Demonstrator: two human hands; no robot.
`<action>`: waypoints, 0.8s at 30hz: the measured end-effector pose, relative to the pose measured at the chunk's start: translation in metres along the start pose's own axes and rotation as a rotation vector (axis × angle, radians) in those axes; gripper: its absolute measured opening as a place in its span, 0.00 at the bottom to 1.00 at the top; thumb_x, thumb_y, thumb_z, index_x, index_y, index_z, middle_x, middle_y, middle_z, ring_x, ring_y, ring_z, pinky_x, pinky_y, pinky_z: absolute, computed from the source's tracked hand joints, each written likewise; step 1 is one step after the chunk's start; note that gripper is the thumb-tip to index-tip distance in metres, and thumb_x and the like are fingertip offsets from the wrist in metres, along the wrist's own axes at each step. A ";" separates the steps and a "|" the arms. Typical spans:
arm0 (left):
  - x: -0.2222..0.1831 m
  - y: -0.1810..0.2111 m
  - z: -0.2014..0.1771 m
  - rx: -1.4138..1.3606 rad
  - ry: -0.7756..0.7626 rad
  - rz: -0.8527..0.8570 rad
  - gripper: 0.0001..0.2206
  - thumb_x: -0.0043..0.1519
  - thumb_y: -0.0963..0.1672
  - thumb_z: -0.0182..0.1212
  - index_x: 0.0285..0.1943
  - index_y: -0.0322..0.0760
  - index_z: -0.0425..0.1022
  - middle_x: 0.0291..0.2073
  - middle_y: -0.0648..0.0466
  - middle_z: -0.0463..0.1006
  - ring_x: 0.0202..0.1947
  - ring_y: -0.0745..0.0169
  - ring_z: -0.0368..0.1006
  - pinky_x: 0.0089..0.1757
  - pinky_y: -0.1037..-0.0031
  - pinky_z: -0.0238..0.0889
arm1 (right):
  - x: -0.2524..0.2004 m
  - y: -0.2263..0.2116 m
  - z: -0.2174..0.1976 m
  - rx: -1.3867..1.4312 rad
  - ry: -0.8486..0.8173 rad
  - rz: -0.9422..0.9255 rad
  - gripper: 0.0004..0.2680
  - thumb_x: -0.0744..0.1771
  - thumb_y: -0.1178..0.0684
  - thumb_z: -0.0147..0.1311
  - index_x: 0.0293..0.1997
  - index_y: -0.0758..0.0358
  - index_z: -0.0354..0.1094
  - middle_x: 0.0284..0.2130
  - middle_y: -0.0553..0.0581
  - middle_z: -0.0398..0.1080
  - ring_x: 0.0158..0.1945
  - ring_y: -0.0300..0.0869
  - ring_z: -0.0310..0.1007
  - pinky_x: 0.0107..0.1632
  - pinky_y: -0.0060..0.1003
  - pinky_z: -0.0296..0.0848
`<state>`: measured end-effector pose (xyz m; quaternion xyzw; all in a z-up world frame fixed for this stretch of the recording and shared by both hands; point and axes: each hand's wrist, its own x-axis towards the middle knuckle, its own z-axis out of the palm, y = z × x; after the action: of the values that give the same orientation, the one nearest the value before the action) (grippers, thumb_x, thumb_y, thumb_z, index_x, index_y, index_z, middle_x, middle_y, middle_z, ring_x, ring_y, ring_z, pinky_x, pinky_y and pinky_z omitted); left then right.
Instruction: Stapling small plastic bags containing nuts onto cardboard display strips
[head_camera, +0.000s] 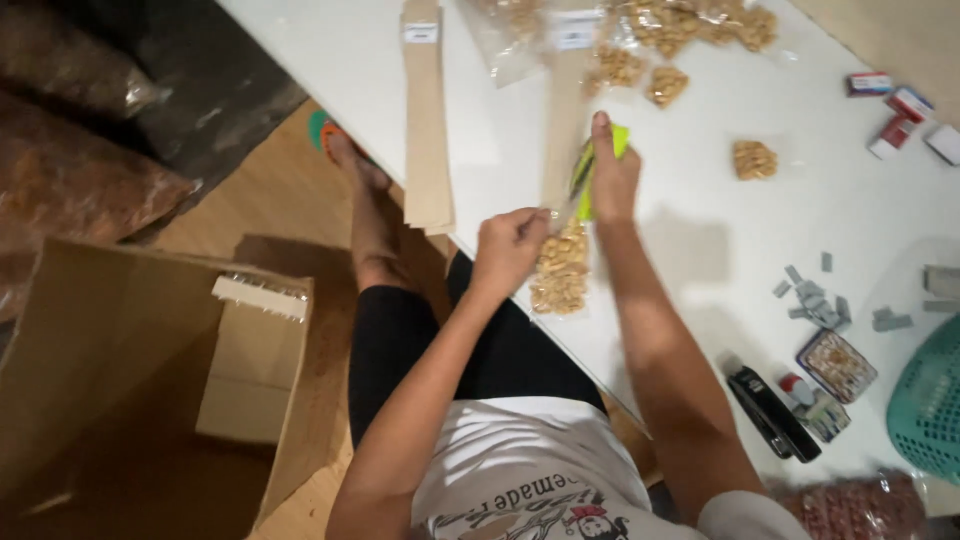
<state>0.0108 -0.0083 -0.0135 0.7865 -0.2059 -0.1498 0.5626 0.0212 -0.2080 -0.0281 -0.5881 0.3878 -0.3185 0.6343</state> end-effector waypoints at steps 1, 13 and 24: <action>0.004 -0.014 0.002 -0.047 0.001 -0.051 0.10 0.64 0.47 0.58 0.43 0.42 0.85 0.24 0.44 0.81 0.32 0.44 0.81 0.37 0.58 0.72 | 0.026 0.025 -0.018 -0.085 -0.043 -0.046 0.19 0.61 0.33 0.74 0.33 0.56 0.70 0.22 0.53 0.73 0.21 0.41 0.76 0.24 0.37 0.73; 0.023 -0.054 -0.004 -0.476 0.027 -0.406 0.19 0.61 0.48 0.63 0.58 0.34 0.78 0.25 0.56 0.76 0.24 0.68 0.69 0.34 0.76 0.63 | 0.144 0.026 -0.232 -1.127 0.096 -0.224 0.10 0.65 0.44 0.58 0.38 0.59 0.75 0.30 0.61 0.76 0.33 0.59 0.75 0.38 0.52 0.71; 0.010 0.000 -0.027 -0.763 0.027 -0.471 0.25 0.59 0.55 0.61 0.53 0.30 0.76 0.42 0.48 0.76 0.41 0.59 0.73 0.44 0.73 0.71 | -0.038 -0.074 -0.057 -0.309 -0.794 -0.063 0.07 0.64 0.57 0.63 0.44 0.62 0.73 0.31 0.52 0.74 0.32 0.35 0.72 0.34 0.27 0.70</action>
<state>0.0327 0.0090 -0.0047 0.5501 0.0563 -0.3287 0.7656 -0.0432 -0.2113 0.0494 -0.7647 0.1385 -0.0246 0.6288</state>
